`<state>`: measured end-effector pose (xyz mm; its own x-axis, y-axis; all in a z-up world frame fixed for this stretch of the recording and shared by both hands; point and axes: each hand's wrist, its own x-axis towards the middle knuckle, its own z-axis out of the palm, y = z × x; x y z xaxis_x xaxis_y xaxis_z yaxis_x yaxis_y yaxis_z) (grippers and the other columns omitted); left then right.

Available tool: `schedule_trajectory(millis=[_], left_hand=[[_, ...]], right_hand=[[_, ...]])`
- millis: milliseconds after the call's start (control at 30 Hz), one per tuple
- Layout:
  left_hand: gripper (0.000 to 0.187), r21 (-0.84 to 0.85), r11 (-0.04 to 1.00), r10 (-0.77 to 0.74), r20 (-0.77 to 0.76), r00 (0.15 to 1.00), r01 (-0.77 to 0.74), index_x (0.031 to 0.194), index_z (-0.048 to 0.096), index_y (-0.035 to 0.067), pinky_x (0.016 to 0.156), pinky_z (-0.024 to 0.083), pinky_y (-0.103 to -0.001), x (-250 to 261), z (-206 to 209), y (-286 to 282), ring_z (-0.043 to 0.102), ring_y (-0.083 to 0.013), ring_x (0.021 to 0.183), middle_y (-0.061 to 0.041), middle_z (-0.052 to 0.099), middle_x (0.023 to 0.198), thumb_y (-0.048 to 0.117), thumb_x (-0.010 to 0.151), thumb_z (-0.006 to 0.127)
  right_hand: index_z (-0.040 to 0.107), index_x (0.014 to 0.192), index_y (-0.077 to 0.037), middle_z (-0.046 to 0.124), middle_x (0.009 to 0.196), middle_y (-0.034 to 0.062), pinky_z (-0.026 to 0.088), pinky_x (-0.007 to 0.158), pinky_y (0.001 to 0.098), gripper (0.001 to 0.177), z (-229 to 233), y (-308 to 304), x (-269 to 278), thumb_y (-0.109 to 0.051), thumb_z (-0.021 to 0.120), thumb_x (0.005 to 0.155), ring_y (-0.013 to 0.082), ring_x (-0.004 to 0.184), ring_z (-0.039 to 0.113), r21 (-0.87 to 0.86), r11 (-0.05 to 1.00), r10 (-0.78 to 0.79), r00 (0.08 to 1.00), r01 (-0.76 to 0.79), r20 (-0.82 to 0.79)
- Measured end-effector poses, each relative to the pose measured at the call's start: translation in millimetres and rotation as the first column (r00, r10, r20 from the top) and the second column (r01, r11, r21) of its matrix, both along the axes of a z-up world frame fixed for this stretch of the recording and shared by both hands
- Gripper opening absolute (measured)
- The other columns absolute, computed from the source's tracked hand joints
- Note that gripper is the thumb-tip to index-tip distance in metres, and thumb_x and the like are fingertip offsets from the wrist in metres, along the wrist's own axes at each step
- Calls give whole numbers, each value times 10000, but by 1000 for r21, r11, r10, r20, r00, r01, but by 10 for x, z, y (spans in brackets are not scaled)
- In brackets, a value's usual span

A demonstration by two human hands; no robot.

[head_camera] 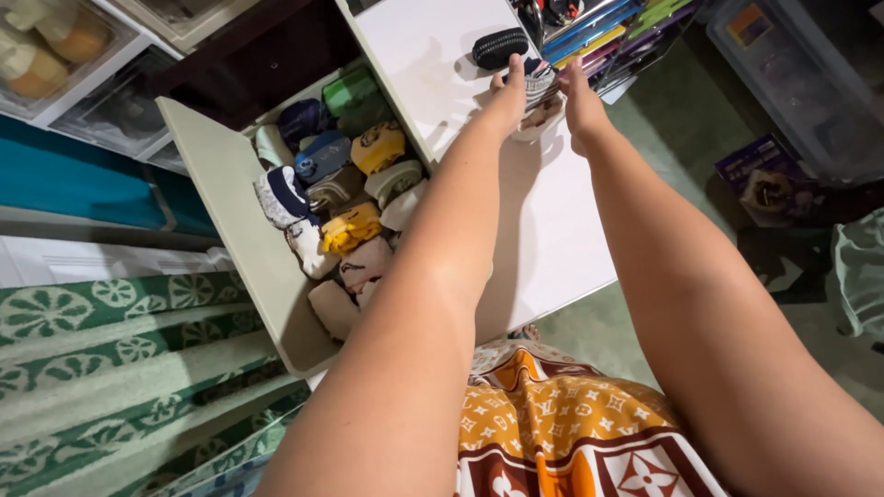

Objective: Organizing rolled socks into a drawer divider on a table surface

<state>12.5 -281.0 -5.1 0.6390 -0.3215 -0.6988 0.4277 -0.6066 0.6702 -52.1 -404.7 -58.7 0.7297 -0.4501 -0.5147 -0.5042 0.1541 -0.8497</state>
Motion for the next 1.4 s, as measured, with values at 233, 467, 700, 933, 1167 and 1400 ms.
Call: schedule_trajectory(millis=[233,467,700,933,1167,1400], left_hand=[[1097,-45,996,76,8,997,-76,1677,31,236,1246,132,-589,168,-293,-99,151,-383,1575,-56,130,1744,793,735,109],[1019,-106,988,125,102,987,-114,1657,153,226,1201,223,-532,43,3,17,276,-356,1516,-85,291,1677,753,784,159],[759,-552,830,344,393,853,-81,1533,402,87,1186,378,-424,105,-200,-12,421,-306,1493,-158,414,1624,553,937,457],[495,-553,830,440,729,524,72,1396,567,93,1220,371,-405,520,-242,78,489,-282,1388,-130,488,1391,132,914,673],[492,-538,842,511,816,268,31,1332,602,101,1209,375,-416,762,258,867,547,-320,1329,-144,544,1337,-38,861,628],[453,-502,862,493,793,358,-77,1272,588,141,1108,447,-361,612,587,1988,605,-269,1263,-99,651,1329,20,839,639]], right_hand=[[346,1606,-178,396,1657,96,173,1233,585,1103,-125,-114,22,-838,177,739,295,1559,301,-28,999,-23,995,26,98],[321,1616,-205,520,1560,146,129,1223,608,1047,51,-118,-45,-810,181,773,398,1562,226,-30,999,-20,988,25,150],[455,1555,-230,557,1566,108,145,1192,613,1057,351,-46,-64,-857,264,726,317,1526,360,-27,992,-103,930,120,353],[451,1550,-250,453,1641,124,108,1196,633,946,628,206,107,-815,281,809,332,1573,287,-25,997,-45,844,69,534],[568,1472,-276,668,1464,-29,369,1008,399,817,886,812,399,-763,339,857,203,1261,600,13,999,-33,761,32,648],[585,1452,-247,694,1421,-35,442,956,357,743,1035,1650,627,-684,387,883,185,1214,664,36,994,55,759,-102,649]])
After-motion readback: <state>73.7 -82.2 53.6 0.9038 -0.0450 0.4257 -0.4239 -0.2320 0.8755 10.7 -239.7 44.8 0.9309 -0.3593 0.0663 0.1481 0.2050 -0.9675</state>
